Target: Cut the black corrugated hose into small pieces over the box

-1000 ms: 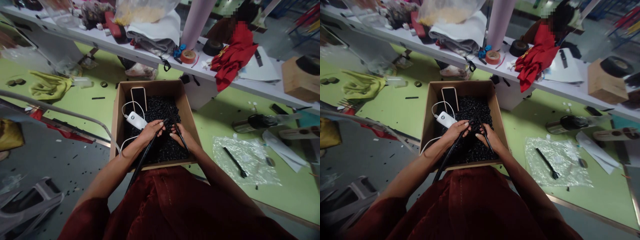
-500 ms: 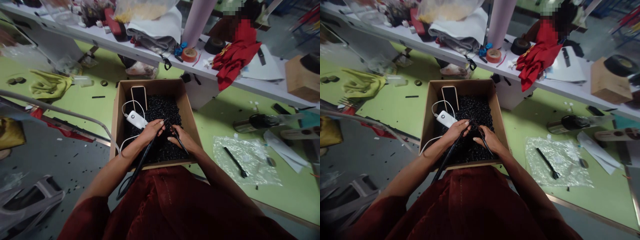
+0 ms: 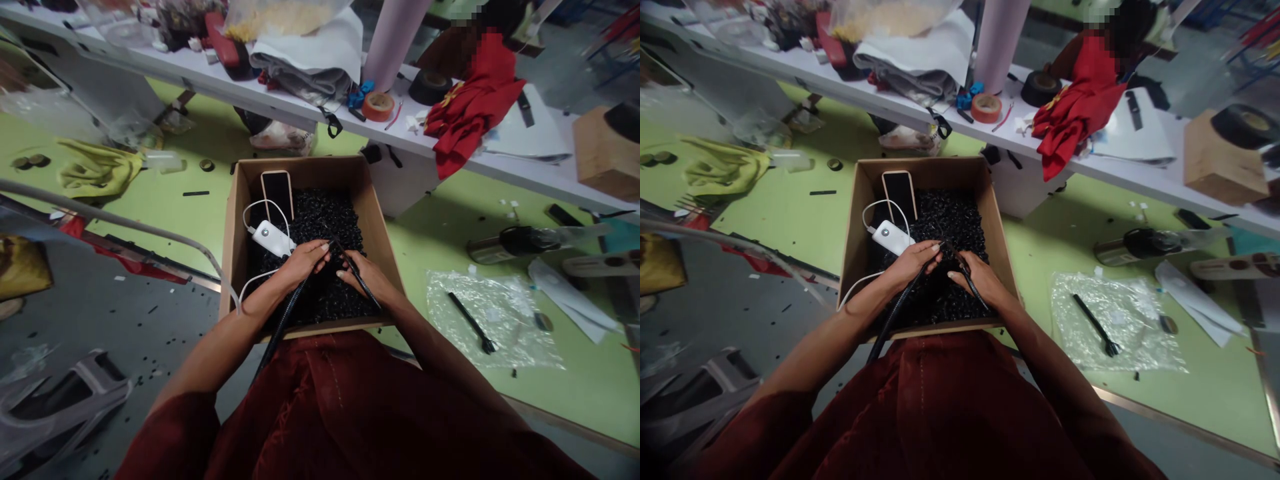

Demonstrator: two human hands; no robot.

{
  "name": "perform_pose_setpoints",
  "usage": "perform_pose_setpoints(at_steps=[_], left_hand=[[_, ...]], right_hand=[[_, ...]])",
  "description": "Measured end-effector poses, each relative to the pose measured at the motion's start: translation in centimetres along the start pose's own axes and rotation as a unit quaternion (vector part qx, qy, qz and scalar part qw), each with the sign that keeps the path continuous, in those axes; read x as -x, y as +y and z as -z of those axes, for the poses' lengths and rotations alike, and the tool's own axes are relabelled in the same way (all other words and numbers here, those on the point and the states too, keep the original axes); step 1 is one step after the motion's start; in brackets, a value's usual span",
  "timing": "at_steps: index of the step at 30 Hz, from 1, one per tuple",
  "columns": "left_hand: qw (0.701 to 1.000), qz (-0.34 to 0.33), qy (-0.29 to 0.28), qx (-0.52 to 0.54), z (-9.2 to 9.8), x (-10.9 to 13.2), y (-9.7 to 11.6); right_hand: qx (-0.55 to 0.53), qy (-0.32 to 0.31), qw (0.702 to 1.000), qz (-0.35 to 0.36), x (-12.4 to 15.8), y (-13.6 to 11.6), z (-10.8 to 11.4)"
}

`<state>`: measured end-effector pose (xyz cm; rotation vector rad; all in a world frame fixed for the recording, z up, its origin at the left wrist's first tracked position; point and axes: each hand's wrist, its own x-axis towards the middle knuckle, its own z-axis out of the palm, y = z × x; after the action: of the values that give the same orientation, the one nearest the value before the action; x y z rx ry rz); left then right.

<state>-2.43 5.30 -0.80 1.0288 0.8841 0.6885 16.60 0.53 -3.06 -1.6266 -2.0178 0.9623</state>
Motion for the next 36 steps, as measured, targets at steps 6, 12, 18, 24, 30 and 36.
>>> perform_pose_setpoints(at_steps=[6, 12, 18, 24, 30, 36], left_hand=[[1.0, 0.011, 0.005, 0.005, -0.06, -0.08, -0.22], [1.0, 0.018, 0.02, 0.011, -0.04, -0.14, -0.39], [0.999, 0.033, 0.032, 0.023, -0.08, -0.14, -0.29], [0.995, 0.052, 0.047, 0.067, -0.11, -0.24, -0.48], [0.993, 0.085, 0.028, 0.074, -0.26, -0.01, -0.27], [0.988, 0.1, -0.005, 0.114, 0.11, 0.24, 0.28]], right_hand=[[0.032, 0.003, 0.999, 0.0, -0.02, 0.3, 0.04], [0.047, 0.0, 0.999, -0.012, 0.09, 0.26, -0.09], [0.067, 0.002, 0.996, -0.052, 0.06, -0.14, -0.08], [0.077, 0.008, 0.995, -0.067, -0.03, -0.3, -0.17], [0.071, 0.032, 0.994, -0.072, -0.2, 0.0, -0.15], [0.02, 0.053, 0.994, -0.094, -0.06, 0.44, 0.1]])
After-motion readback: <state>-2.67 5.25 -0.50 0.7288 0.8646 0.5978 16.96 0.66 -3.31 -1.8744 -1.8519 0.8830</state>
